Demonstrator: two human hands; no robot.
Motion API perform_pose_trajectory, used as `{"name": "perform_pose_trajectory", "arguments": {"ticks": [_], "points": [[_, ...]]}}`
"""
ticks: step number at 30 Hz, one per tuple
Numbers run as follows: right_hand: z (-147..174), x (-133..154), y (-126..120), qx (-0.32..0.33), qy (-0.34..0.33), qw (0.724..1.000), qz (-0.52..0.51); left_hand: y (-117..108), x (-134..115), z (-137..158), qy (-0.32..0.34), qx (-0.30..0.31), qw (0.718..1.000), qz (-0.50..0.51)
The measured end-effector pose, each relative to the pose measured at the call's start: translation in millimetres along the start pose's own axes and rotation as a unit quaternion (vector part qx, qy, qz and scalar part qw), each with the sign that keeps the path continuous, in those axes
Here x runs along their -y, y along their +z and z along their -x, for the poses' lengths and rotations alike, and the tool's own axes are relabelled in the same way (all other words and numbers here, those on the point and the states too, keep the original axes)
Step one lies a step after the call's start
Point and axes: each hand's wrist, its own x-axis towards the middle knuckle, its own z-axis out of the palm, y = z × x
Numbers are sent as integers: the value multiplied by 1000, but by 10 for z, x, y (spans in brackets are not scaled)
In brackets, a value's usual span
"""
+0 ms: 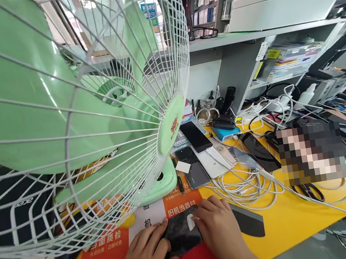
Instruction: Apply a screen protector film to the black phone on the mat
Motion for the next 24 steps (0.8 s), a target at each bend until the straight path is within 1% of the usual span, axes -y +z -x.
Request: {"name": "perform_pose_trajectory", "arguments": {"ticks": [2, 4, 6, 7, 8, 10, 12, 14, 16, 18, 21, 23, 24], "points": [[1, 25, 20, 8, -12, 1000, -17, 8, 20, -9, 10, -8, 1000, -7], [6, 67, 56, 41, -34, 997, -63, 29, 59, -9, 21, -12, 1000, -14], [5, 37, 28, 50, -26, 992, -110, 51, 110, -7, 47, -17, 998, -30], [7, -13, -20, 33, -8, 991, -130, 57, 135, -8, 64, -16, 997, -40], [16, -79, -87, 1, 15, 989, -146, 56, 158, -12, 80, -12, 996, -49], [64, -212, -234, -85, 56, 982, -162, 32, 187, -33, 91, 8, 995, -51], [151, -281, -335, -158, 70, 973, -154, -16, 190, -68, 67, 33, 997, -17], [252, -261, -349, -183, 49, 973, -131, -67, 177, -106, 17, 41, 998, 39], [330, -190, -291, -168, 12, 981, -99, -98, 164, -130, -30, 32, 994, 98], [364, -118, -207, -135, -12, 990, -49, -107, 169, -126, -68, 9, 988, 135], [344, -67, -118, -87, -16, 996, 11, -134, 225, -77, -117, -38, 984, 130], [320, -67, -99, -69, -11, 997, 16, -205, 263, -57, -138, -79, 981, 108], [312, -71, -98, -62, -9, 998, 12, -260, 267, -65, -139, -99, 980, 98]]}}
